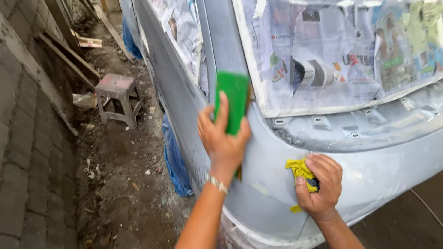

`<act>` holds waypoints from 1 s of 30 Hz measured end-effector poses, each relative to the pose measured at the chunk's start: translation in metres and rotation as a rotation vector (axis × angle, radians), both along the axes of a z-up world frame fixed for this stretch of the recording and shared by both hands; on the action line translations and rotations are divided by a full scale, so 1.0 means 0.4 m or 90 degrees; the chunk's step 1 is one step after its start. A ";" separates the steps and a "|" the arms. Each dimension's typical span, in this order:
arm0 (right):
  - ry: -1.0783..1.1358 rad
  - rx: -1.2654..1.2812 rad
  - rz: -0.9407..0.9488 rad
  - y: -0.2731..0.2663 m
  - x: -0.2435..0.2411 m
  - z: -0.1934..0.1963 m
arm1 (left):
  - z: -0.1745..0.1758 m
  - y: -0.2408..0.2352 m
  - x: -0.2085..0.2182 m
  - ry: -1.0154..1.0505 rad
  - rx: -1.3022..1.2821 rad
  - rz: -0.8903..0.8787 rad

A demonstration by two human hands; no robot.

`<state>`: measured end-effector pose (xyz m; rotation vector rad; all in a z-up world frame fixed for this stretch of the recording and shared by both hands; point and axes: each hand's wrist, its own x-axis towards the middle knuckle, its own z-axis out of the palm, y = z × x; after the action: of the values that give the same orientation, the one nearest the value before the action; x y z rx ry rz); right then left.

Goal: The person sands the front fender and door frame of a silver car using a green sanding block and a yellow cloth. They repeatedly wipe the sanded areas with the cloth to remove dust. The car's windows and other parts are covered with newspaper.

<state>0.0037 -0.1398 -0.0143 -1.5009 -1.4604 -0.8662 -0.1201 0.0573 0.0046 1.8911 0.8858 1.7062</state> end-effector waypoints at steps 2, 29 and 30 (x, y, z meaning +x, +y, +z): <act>-0.029 -0.011 -0.041 0.003 -0.001 0.013 | -0.090 -0.108 -0.014 0.028 0.068 -0.023; -0.449 -0.322 0.173 0.416 -0.058 0.313 | -0.423 -0.229 -0.135 -0.207 -0.363 -0.115; -0.459 -0.353 0.203 0.413 -0.056 0.320 | -0.435 -0.237 -0.118 -0.226 -0.380 -0.122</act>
<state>-0.0186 0.0252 0.1138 -1.3117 -2.5587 -0.8879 -0.1671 -0.0374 -0.1695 1.1957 0.9054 1.3951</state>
